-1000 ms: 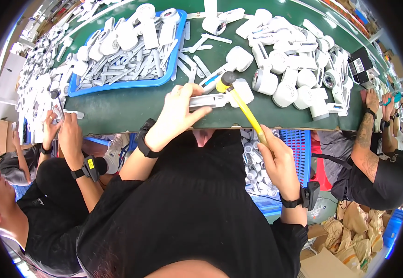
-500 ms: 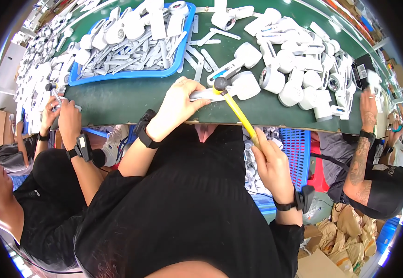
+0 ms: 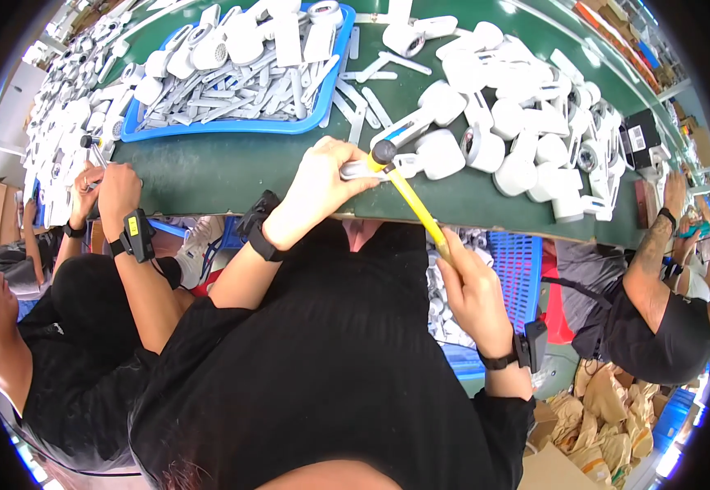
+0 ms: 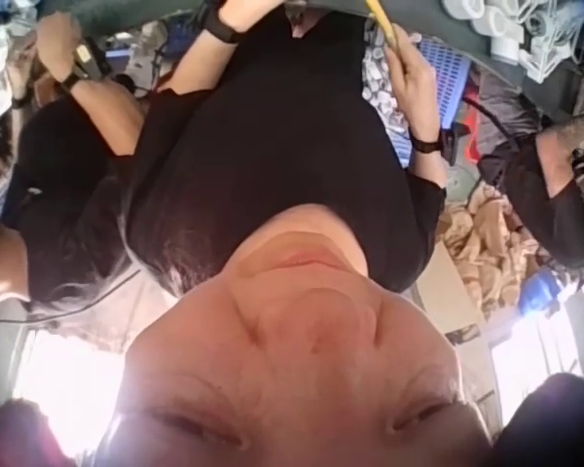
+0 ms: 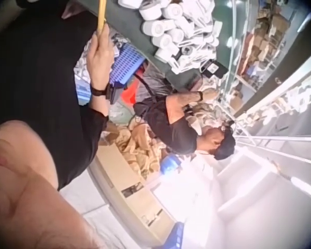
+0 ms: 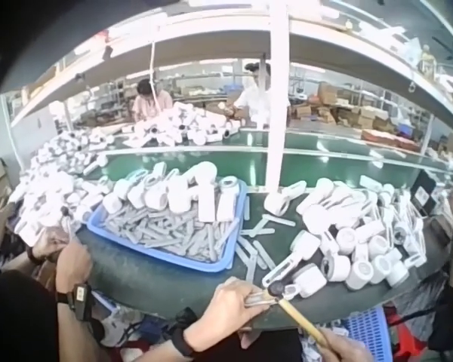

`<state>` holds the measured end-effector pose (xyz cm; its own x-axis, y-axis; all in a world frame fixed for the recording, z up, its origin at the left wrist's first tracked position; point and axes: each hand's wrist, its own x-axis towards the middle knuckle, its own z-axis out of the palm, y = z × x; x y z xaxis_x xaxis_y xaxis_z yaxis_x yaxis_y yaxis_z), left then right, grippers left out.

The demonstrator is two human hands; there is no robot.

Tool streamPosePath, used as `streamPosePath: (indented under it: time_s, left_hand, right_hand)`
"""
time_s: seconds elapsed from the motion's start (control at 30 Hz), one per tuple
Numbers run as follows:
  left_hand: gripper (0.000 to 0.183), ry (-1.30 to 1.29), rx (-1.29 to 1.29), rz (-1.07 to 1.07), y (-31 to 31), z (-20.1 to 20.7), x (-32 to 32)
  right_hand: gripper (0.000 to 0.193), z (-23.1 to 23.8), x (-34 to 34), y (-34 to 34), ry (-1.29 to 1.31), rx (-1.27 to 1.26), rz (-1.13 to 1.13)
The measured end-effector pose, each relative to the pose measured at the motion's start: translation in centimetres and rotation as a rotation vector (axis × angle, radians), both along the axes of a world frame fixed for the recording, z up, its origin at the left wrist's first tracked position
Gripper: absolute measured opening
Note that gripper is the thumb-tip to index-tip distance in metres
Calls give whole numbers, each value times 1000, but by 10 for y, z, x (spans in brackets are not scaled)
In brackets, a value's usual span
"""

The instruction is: Assembling electronic components for LED bulbs using a rubber mallet at a factory workbench.

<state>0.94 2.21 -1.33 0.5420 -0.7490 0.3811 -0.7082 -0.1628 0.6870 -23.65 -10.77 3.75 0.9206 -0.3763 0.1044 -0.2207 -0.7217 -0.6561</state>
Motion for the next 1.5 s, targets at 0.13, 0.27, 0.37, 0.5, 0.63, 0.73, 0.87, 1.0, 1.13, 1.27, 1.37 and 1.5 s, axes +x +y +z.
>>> streamPosePath:
  time_s: [0.13,0.27,0.37,0.5,0.63,0.73,0.87,1.0,1.13,1.27,1.37,1.5]
  left_hand:
    - [27,14,-17,98,8,-7,-1]
    - [30,-6,-7,151,13,-9,-6]
    - [36,3,69,165,12,-6,0]
    - [36,-21,49,172,11,-9,0]
    - [35,-20,93,180,11,-10,1]
    - [30,-48,45,184,10,-9,-1]
    - [28,-50,93,173,8,-4,3]
    - [29,-47,83,169,10,-2,-1]
    - [29,-97,89,166,11,-3,-3]
    - [28,-81,104,153,9,-2,-3]
    - [28,-118,126,145,9,2,0]
    - [34,-307,214,148,4,11,-6]
  right_hand:
    - [41,6,2,-6,-11,-18,-14]
    - [42,2,8,8,-255,-52,76]
    - [42,10,12,8,-52,-54,81]
    - [42,5,15,8,-56,-68,103]
    - [41,9,17,9,-60,-42,119]
    - [40,8,17,13,-157,-2,93]
    - [43,7,17,8,23,-38,92]
    - [40,-3,6,7,-228,-5,63]
    - [41,-1,-10,-1,-29,41,-88]
    - [39,-6,-15,-1,-171,20,-104]
    - [38,-2,-9,-1,-84,38,-76]
    - [40,-12,0,-4,-55,30,2]
